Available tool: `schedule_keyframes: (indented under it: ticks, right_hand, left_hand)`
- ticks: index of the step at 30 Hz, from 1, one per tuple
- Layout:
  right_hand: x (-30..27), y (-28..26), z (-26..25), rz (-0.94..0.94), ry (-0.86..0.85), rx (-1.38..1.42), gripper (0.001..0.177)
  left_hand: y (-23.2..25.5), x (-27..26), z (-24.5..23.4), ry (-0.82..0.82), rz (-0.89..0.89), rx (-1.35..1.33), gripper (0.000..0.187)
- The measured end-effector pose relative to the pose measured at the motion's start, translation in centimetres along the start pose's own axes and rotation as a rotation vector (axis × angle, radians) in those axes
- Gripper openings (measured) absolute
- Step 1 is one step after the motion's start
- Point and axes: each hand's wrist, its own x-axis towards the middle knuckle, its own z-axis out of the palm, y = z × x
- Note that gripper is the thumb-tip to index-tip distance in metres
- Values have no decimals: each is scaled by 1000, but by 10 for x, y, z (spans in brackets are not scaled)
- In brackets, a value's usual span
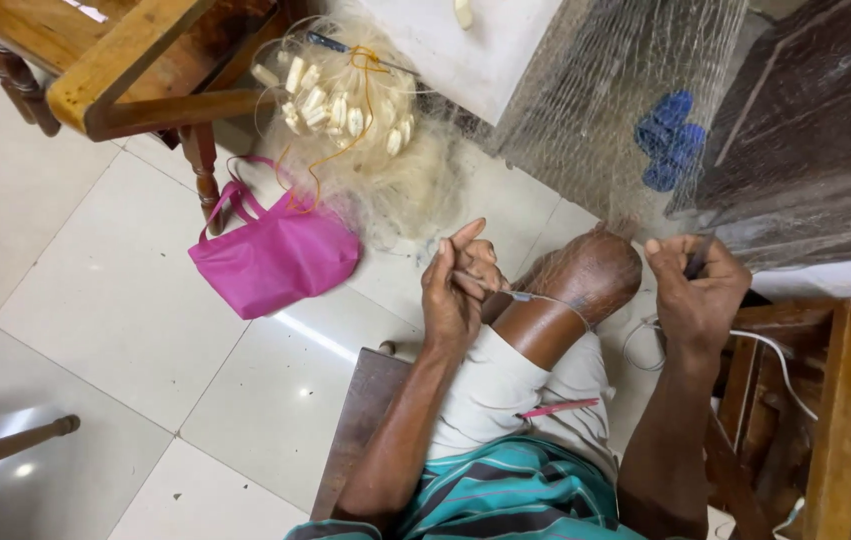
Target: Repairing a fine-mesh fishing net using a netting needle to weave and tie knots.
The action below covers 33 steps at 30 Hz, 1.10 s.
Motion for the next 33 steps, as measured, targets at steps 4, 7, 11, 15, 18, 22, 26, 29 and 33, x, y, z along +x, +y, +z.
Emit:
schedule_keyframes:
  ticks: [4,7,11,15,18,22,26,29,33]
  right_hand:
    - [-5,-3,0,-17,5,6,29]
    - [-5,6,-3,-36,46,-7,16]
    - [-6,17,-10,-58,62,-31,18]
    - [-5,10,-10,-90,70,37,16]
    - [-4,9,-9,-83,109,3,16]
    - [-8,-5,1,-52,124,-6,21]
    - [-13,-10,3,-113,52,54,36]
    - [-23,-27,1,-141,30,66,39]
    - [-46,-34,-3,47,-10,338,38]
  left_hand:
    - [4,-3,-3,-1,-7,-11,46]
    - [6,-2,-5,-12,5,-20,44]
    - [7,0,-8,-23,-13,-54,44]
    - [9,2,-9,-58,-24,-65,44]
    - [12,5,-12,-72,-29,-82,45]
    - [19,8,-13,-71,-64,-102,44]
    - [26,13,-9,-29,-77,-50,42]
    - [26,18,-16,-72,-119,-56,44]
    - [27,20,-18,-84,-144,-29,40]
